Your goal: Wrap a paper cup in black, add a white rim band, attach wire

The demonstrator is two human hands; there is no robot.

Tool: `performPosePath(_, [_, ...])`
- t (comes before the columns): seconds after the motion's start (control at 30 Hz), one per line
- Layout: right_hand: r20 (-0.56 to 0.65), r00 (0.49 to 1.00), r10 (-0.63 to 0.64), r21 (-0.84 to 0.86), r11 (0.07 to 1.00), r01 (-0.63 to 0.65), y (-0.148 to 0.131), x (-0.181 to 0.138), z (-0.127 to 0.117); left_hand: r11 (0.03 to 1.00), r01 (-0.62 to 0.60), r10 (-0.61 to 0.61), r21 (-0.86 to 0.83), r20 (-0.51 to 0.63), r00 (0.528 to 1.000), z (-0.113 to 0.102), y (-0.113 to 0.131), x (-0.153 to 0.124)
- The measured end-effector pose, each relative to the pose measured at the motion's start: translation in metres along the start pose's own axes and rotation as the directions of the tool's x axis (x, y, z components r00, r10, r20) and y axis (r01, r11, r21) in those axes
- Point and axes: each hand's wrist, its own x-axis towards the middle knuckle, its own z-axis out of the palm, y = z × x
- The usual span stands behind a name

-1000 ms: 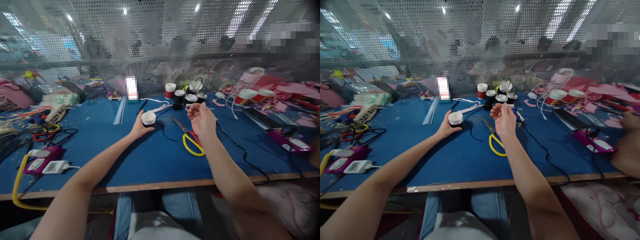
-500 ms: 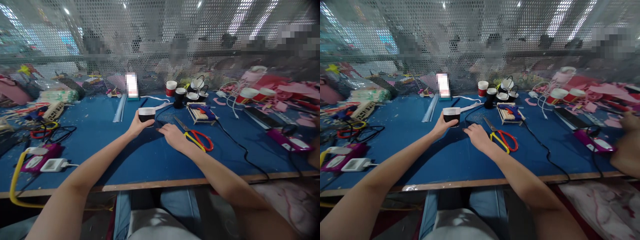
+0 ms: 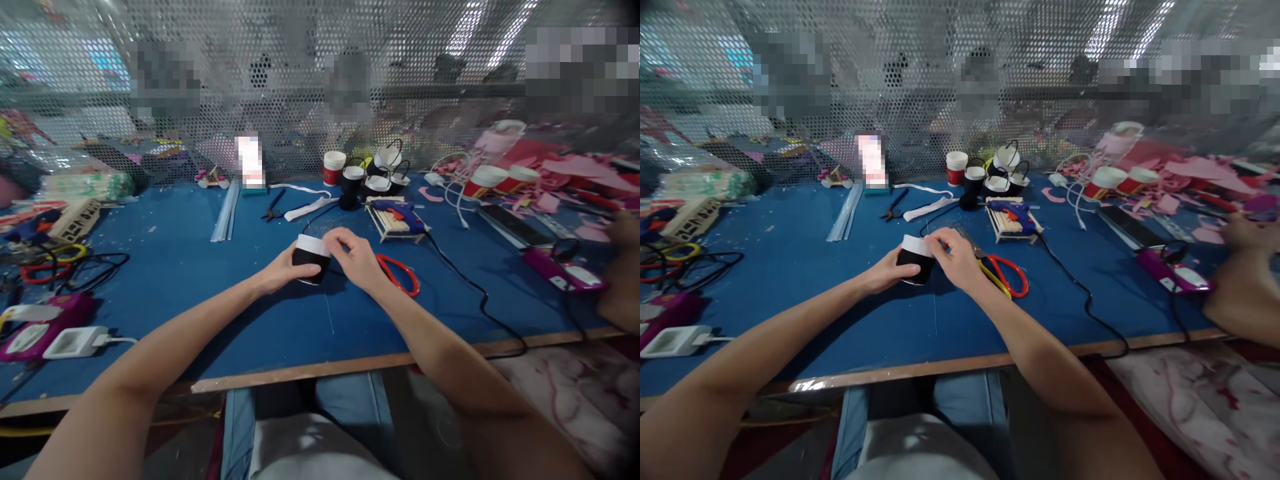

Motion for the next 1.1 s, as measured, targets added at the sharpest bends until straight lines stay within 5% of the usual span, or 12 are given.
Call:
performPosePath(0.5, [0.042,0.985,0.169,-0.096,0.982,-0.164,-0.0013,-0.0024,0.0047,0.999,0.039,-0.039,0.006,0.006,0.999,0.0030,-0.0020,-0.0003])
performPosePath(1.1, [-0.009,0.998,0.067,0.025,0.997,-0.067,0.0010,-0.0006,0.0000,0.986,-0.024,0.022,0.165,0.014,1.000,-0.0004,0.0002,0.0006])
